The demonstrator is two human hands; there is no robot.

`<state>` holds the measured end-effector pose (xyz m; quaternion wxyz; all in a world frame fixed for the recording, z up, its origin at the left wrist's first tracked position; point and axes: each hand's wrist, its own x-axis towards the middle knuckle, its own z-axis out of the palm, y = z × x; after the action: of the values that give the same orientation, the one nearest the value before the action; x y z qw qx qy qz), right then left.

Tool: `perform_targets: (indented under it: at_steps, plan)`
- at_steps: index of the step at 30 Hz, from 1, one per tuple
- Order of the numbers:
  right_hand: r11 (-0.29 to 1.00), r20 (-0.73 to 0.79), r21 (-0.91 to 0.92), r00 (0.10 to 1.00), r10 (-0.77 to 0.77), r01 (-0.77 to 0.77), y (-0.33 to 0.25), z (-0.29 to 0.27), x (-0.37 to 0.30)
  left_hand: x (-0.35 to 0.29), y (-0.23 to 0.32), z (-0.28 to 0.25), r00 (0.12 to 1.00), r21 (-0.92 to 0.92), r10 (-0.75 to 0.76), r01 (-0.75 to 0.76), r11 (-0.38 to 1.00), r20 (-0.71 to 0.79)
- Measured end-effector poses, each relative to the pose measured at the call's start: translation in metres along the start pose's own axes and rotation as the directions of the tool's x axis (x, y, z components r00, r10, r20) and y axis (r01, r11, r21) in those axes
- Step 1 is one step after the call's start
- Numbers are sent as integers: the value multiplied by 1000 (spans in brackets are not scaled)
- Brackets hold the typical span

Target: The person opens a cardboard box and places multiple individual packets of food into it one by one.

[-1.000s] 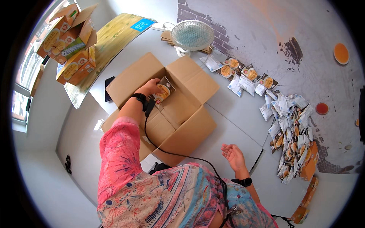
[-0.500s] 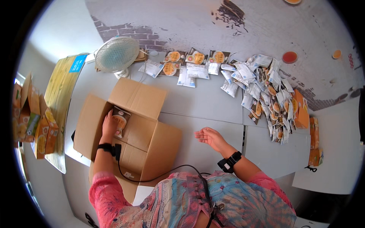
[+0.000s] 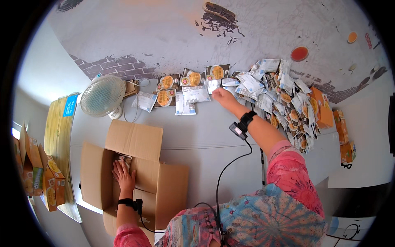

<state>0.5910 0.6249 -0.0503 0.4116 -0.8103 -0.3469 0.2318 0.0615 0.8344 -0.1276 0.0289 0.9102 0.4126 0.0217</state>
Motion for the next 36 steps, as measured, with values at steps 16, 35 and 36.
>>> perform_targets:
  at_steps: [16, 35, 36]
  plan:
    - [462, -61, -860, 856, -514, 216, 0, -6, 122, -3, 2, 1, 998, 9, -40, 40, 999, 46]
    - [984, -272, 7, 947, -169, 178, -46, -38, -65, -21, 21, -40, 972, -546, -101, -33, 837, -213]
    - [981, -194, 130, 974, -119, 146, -45, -32, -83, -26, 30, -51, 963, -569, -100, -63, 820, -252]
